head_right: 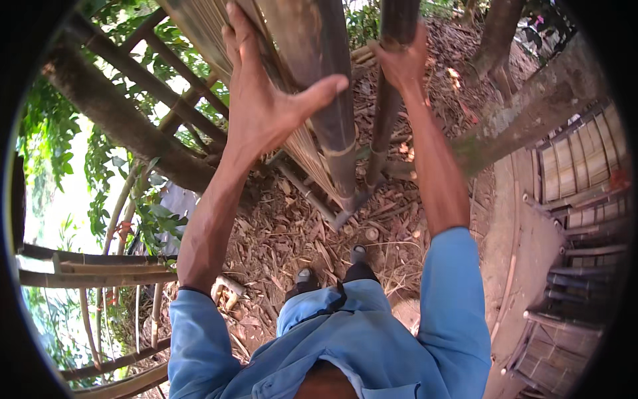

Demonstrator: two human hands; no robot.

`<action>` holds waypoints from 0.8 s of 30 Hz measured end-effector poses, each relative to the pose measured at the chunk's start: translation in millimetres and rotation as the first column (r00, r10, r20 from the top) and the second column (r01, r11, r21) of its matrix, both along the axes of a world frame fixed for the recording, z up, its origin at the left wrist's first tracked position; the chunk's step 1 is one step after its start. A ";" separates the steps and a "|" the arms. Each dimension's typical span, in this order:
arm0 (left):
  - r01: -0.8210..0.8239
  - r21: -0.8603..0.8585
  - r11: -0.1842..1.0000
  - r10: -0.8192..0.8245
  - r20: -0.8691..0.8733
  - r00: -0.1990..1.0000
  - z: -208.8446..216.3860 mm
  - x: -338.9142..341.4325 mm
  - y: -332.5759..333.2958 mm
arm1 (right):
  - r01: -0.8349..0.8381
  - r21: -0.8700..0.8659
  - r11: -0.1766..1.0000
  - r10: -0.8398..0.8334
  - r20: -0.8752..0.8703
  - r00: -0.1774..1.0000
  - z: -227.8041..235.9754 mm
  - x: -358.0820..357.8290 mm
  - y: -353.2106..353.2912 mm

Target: The person trims a bamboo strip using a knife, fits a woven mat onto a bamboo frame, and lifts the structure to a vertical position. The person then moves to a storage area and picks up bamboo poles by hand.

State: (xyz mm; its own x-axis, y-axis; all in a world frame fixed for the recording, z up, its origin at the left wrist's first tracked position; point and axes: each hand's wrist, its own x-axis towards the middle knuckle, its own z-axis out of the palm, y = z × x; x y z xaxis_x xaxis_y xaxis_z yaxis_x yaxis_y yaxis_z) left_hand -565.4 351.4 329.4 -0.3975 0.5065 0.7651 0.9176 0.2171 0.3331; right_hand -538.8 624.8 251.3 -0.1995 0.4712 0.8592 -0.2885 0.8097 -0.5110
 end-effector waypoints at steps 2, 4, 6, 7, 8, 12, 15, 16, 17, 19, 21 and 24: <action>-0.011 0.024 1.000 0.008 0.094 0.996 1.9 -2.6 26.1 | -0.036 -0.266 0.963 0.098 0.224 0.970 2.6 -16.0 30.8; 0.040 0.103 0.994 -0.064 0.241 0.968 4.9 -10.7 42.3 | -0.024 -0.084 0.996 0.041 0.209 0.977 12.5 -40.1 36.8; -0.097 0.175 0.980 0.090 0.046 0.995 -3.8 -30.4 55.6 | -0.209 -0.056 0.976 0.208 -0.026 0.978 6.8 -69.1 52.9; -0.164 0.136 0.977 0.151 0.098 0.984 -13.3 -48.5 40.9 | -0.262 -0.242 0.934 0.279 0.039 0.959 7.1 -79.8 8.1; -0.073 0.204 0.976 0.033 0.195 0.980 -11.0 -54.9 30.9 | -0.252 -0.176 0.952 0.259 0.017 0.966 0.6 -84.1 -5.9; -0.198 0.239 0.951 0.178 0.105 0.978 -13.3 -81.0 44.7 | 0.173 0.060 0.983 -0.181 0.184 0.966 11.7 -106.9 26.5; -0.158 0.166 0.973 0.119 0.222 0.968 -2.0 -65.8 54.5 | -0.062 -0.029 0.998 0.066 0.136 0.989 25.1 -91.5 36.4; -0.153 0.148 0.977 0.120 0.210 0.970 -5.2 -71.2 38.6 | -0.014 -0.012 1.000 0.016 0.149 0.989 24.5 -97.0 11.3; -0.204 0.137 0.969 0.177 0.187 0.966 -8.3 -76.1 25.8 | -0.047 -0.084 0.995 0.062 0.189 0.980 23.3 -102.3 -2.9; -0.264 0.136 0.955 0.256 0.078 0.964 -24.7 -82.6 -2.8 | -0.160 -0.085 0.983 0.177 0.256 0.950 10.6 -115.0 -26.4; -0.209 0.072 0.975 0.193 0.189 0.963 -24.2 -70.8 -16.0 | -0.152 -0.038 0.988 0.157 0.275 0.949 1.7 -116.6 -11.7; -0.099 -0.114 0.988 0.125 0.248 0.961 -33.1 -48.6 -22.9 | -0.067 -0.024 0.997 0.071 0.318 0.945 -2.5 -110.5 29.3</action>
State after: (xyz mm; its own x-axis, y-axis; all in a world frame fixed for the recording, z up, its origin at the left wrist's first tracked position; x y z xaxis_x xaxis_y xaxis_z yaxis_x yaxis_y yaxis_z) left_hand -613.9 328.5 296.2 -0.6309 0.5160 0.5793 0.7733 0.3578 0.5234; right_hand -649.3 654.1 248.9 -0.4946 0.4568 0.7394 -0.1641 0.7864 -0.5956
